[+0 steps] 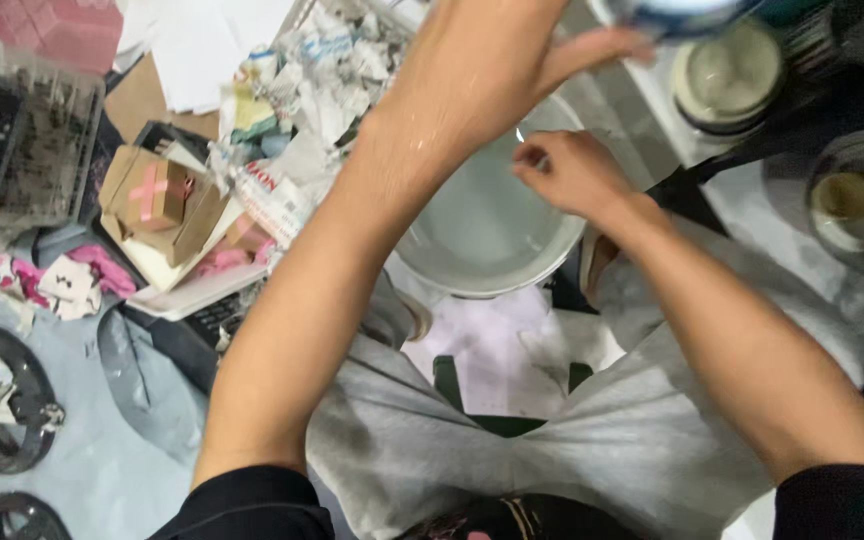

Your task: The person washes several ceramic dishes and a small blue sponge in a white bucket of water. They scrub each item by hand, rinse it, and place it on a nearby shelf. The items include a small plate, a bowl, a mug, and a cup.

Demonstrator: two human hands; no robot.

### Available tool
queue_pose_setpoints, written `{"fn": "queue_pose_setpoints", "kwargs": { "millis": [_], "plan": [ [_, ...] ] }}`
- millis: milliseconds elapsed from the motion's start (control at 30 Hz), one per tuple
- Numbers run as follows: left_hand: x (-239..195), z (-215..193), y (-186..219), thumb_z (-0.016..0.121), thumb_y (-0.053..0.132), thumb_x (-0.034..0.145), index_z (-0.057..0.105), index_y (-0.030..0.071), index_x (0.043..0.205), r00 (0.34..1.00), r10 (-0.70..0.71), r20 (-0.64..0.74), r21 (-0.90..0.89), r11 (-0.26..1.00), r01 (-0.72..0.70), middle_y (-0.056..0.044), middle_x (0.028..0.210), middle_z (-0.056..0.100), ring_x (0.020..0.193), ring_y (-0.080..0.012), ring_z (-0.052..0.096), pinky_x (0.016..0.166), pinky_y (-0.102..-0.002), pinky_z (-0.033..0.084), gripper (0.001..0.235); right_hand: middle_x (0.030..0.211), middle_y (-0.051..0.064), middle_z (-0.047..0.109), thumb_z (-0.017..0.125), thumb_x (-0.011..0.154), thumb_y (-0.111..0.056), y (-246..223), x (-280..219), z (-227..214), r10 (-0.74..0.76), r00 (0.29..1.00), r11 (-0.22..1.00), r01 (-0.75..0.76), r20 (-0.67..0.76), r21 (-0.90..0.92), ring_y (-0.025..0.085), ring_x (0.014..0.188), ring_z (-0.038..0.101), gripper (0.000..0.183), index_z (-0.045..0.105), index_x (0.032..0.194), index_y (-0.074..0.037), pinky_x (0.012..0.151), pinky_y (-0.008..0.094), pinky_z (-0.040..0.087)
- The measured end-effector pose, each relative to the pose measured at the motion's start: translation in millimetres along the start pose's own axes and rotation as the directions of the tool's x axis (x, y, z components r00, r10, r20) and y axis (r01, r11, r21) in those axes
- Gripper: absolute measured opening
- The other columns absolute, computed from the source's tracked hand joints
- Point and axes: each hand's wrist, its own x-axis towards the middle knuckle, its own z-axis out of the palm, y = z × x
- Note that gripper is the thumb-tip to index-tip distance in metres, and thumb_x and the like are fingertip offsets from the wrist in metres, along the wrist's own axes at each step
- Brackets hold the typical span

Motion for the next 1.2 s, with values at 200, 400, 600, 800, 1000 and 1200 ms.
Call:
{"fn": "queue_pose_setpoints", "kwargs": {
  "millis": [200,400,600,800,1000,1200],
  "plan": [
    [-105.3,29.3,-25.0,0.091,0.047,0.084,0.065,0.009,0.122,0.946,-0.262,0.191,-0.067,0.958,0.279,-0.028,0.126,0.051,0.101,-0.0502,0.064,0.085,-0.053,0.054,0.059,0.108,0.014,0.075,0.072,0.087,-0.026,36.9,1.0,61.4,0.165,0.966,0.963,-0.114,0.200,-0.245,0.033,0.104,0.069,0.037,0.070,0.121,-0.009,0.093,0.047,0.053],
    [-189.3,125.8,-63.6,0.095,0.044,0.064,0.069,0.017,0.116,0.615,-0.612,0.498,0.130,0.753,0.644,-0.026,0.132,0.049,0.103,-0.0467,0.066,0.086,-0.053,0.055,0.064,0.116,0.017,0.072,0.071,0.091,-0.030,9.0,13.4,68.4,0.236,0.904,0.849,-0.013,0.357,-0.528,0.036,0.110,0.068,0.038,0.071,0.122,-0.009,0.093,0.048,0.055],
    [-225.1,180.9,-81.5,0.094,0.044,0.065,0.070,0.016,0.114,0.435,-0.689,0.580,0.211,0.643,0.736,-0.022,0.132,0.051,0.107,-0.0442,0.067,0.090,-0.051,0.056,0.061,0.113,0.017,0.073,0.068,0.088,-0.020,1.1,32.7,82.7,0.212,0.879,0.871,0.029,0.428,-0.490,0.036,0.107,0.069,0.039,0.068,0.127,-0.012,0.091,0.048,0.055],
    [-239.7,202.7,-94.6,0.093,0.042,0.067,0.070,0.016,0.110,0.338,-0.733,0.591,0.230,0.554,0.800,-0.019,0.133,0.055,0.107,-0.0428,0.067,0.090,-0.051,0.056,0.055,0.117,0.016,0.072,0.063,0.089,-0.012,7.8,56.3,109.4,0.340,0.818,0.813,-0.006,0.465,-0.583,0.035,0.111,0.069,0.047,0.058,0.135,-0.010,0.091,0.048,0.055],
    [-265.7,242.0,-114.2,0.084,0.027,0.077,0.070,0.018,0.106,0.305,-0.737,0.603,0.243,0.534,0.810,-0.015,0.120,0.068,0.109,-0.0376,0.069,0.092,-0.048,0.057,0.033,0.125,0.012,0.069,0.064,0.086,-0.010,-6.4,64.2,127.8,0.425,0.737,0.776,0.003,0.526,-0.631,0.031,0.117,0.067,0.057,0.054,0.142,-0.016,0.099,0.050,0.050],
    [-268.4,267.0,-123.0,0.078,0.024,0.085,0.077,0.020,0.103,0.305,-0.763,0.569,0.249,0.514,0.821,-0.018,0.118,0.070,0.106,-0.0369,0.071,0.090,-0.048,0.057,0.018,0.131,0.014,0.064,0.064,0.087,-0.012,-13.3,55.9,125.1,0.417,0.753,0.744,0.038,0.508,-0.667,0.032,0.123,0.061,0.055,0.056,0.141,-0.014,0.099,0.051,0.047]
  ]
}}
